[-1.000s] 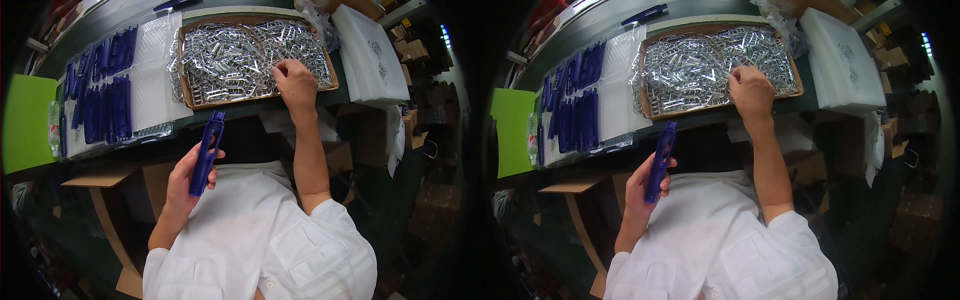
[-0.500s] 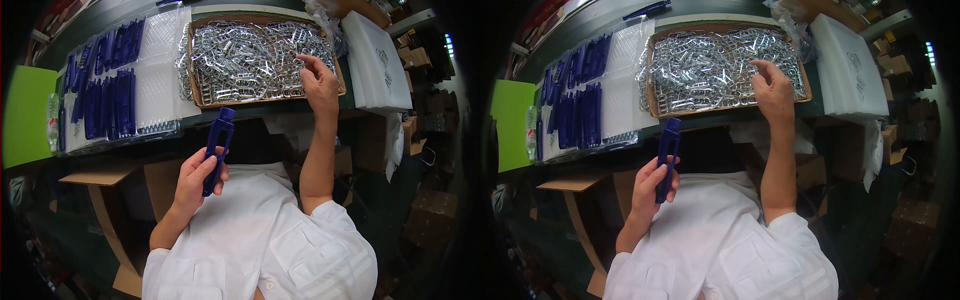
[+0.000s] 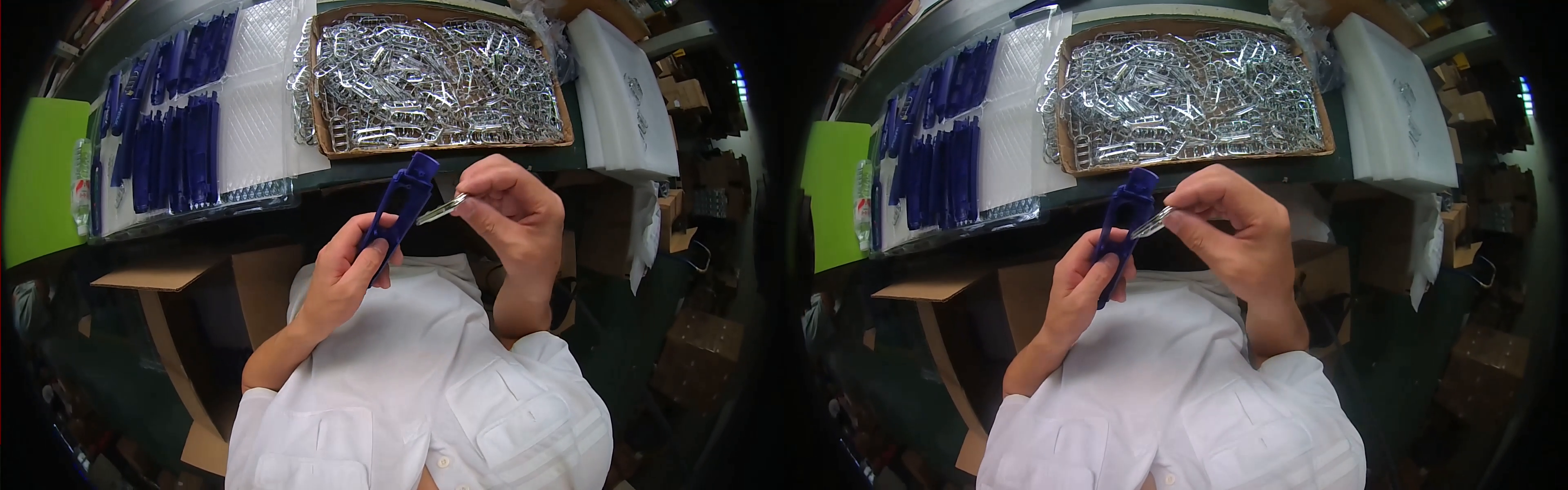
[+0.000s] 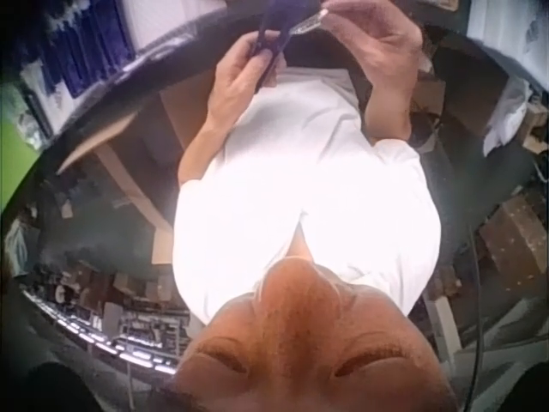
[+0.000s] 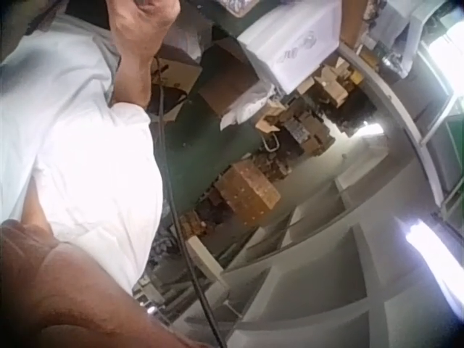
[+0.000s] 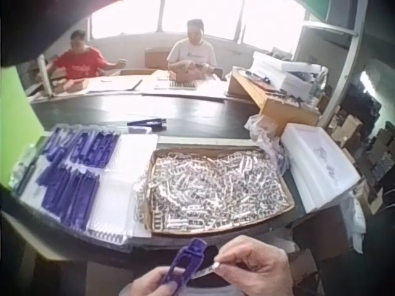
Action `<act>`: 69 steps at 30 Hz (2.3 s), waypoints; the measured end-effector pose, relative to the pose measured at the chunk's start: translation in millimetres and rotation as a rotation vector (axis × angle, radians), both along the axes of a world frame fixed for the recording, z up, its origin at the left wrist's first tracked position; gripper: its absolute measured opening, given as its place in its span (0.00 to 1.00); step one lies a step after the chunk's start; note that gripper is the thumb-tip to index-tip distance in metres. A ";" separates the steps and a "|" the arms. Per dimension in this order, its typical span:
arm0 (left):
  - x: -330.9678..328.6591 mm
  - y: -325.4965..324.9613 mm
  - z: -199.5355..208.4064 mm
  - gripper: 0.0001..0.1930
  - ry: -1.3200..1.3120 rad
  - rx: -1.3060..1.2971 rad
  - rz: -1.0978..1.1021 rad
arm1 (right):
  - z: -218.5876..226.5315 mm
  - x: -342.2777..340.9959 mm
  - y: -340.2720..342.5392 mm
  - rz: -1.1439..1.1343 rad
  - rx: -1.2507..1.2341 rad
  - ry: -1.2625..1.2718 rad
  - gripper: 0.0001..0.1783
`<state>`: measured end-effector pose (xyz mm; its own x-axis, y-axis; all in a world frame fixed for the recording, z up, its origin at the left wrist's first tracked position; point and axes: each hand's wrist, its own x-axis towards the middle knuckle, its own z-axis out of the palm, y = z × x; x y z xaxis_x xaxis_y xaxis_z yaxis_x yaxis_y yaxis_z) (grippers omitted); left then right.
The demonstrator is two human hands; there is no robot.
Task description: The person assembles a spring-loaded component into a blue plastic casing by hand.
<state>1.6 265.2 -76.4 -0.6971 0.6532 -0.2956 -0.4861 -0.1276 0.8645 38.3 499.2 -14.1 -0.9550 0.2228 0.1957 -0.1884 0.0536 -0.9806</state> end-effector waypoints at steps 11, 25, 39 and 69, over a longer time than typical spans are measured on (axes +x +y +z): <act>3.6 0.7 -1.1 0.16 0.047 -0.046 0.004 | -2.4 -0.2 -37.6 -0.188 0.651 0.124 0.11; 7.3 -1.1 0.8 0.16 0.086 -0.061 0.010 | -13.2 -4.2 -50.2 -0.276 0.850 0.121 0.08; 4.9 0.5 -1.9 0.17 0.159 -0.141 0.031 | -21.8 -6.3 -46.4 -0.198 0.867 0.061 0.08; -2.0 22.9 -28.9 0.14 0.225 -0.262 0.013 | -66.0 0.4 -48.8 -0.224 0.422 -0.259 0.17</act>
<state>-0.4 288.0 -105.3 -0.7716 0.5660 -0.2903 -0.2795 0.1082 0.9540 38.7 450.4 -80.2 -0.9221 0.3793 0.0768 0.1177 0.4639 -0.8780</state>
